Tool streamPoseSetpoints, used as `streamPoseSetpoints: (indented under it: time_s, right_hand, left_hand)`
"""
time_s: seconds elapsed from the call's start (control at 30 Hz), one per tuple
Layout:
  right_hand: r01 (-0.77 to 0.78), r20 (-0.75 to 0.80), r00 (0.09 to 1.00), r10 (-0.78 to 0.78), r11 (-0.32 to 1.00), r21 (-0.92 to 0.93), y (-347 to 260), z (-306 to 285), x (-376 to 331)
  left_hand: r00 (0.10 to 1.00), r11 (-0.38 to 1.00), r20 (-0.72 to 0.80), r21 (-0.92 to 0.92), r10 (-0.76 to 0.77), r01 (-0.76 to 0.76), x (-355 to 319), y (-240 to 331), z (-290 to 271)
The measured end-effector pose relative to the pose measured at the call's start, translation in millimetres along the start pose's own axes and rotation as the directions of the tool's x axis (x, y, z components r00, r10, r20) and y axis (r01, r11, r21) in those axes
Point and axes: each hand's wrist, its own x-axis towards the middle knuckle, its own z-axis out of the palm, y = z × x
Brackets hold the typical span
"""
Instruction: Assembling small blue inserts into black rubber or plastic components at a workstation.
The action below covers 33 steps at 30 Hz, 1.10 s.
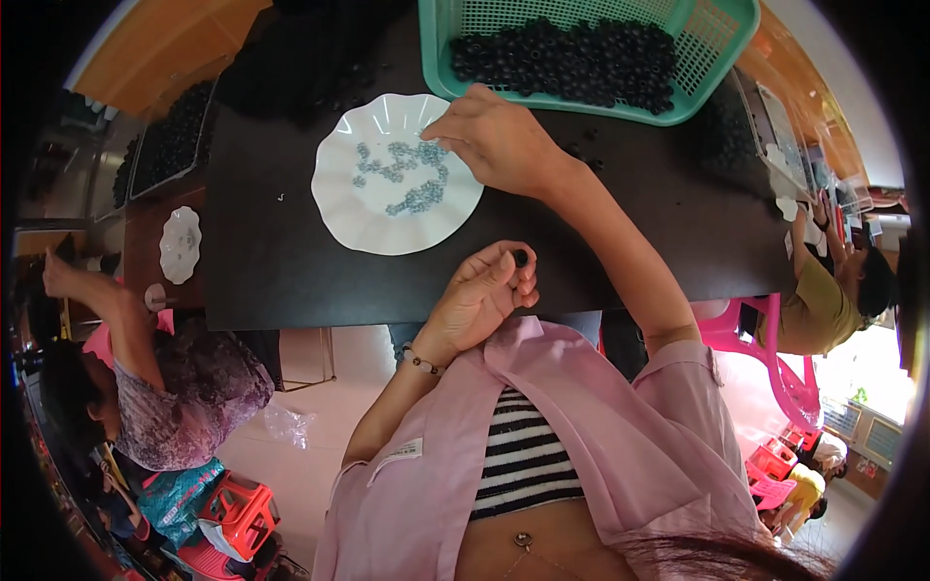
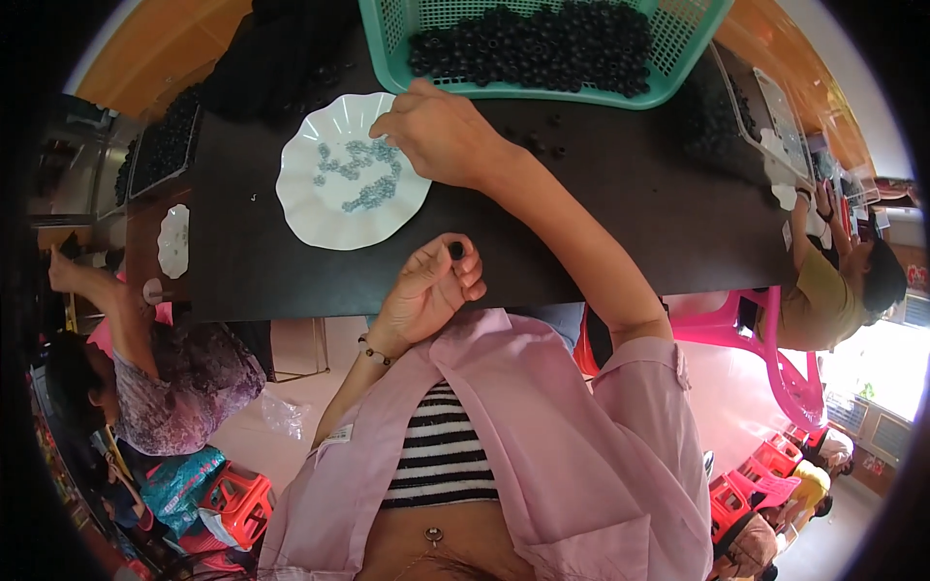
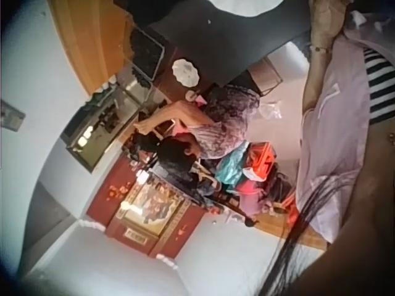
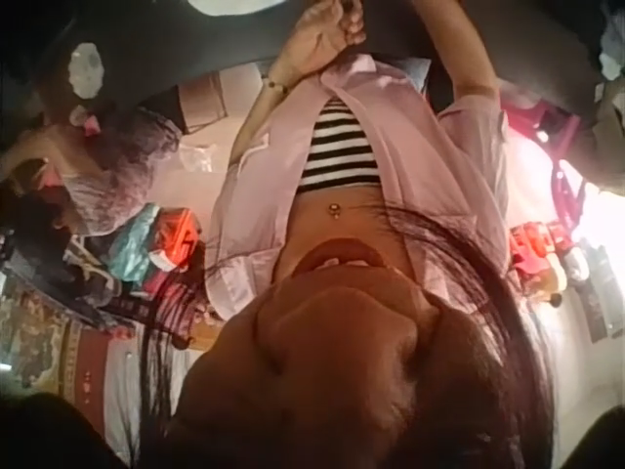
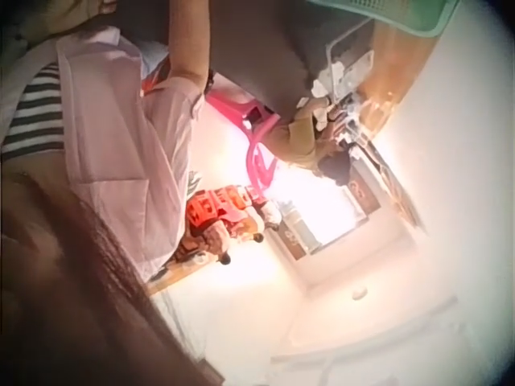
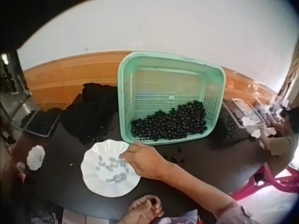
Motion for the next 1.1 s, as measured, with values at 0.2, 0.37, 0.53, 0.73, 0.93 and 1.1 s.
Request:
streamPoseSetpoints:
  time_s: [0.2, 0.37, 0.53, 0.73, 0.93, 1.1]
  right_hand:
    - [-0.006, 0.056, 0.998, 0.008, 1.000, -0.026, -2, 20, 27]
    - [0.050, 0.091, 0.995, -0.050, 0.999, 0.002, -11, 32, 45]
    - [0.058, 0.153, 0.986, -0.068, 0.996, 0.072, -10, 40, 55]
    - [0.171, 0.148, 0.972, -0.180, 0.982, 0.075, -8, 26, 44]
    - [0.145, 0.165, 0.974, -0.155, 0.987, 0.067, -6, 22, 33]
    - [0.157, 0.135, 0.978, -0.161, 0.987, 0.044, -12, 25, 34]
  left_hand:
    - [1.000, 1.000, -0.005, 0.006, -0.004, 0.004, -4, 1, 1]
    - [0.999, 1.000, 0.034, 0.002, -0.010, 0.010, -5, 0, -1]
    - [0.999, 0.999, 0.030, 0.026, -0.029, 0.028, -6, 0, 1]
    - [0.998, 0.996, 0.034, 0.069, -0.059, 0.057, -7, 2, 4]
    - [0.997, 0.994, 0.007, 0.079, -0.078, 0.077, -6, 3, 6]
    - [0.997, 0.994, -0.002, 0.079, -0.071, 0.071, -6, 3, 7]
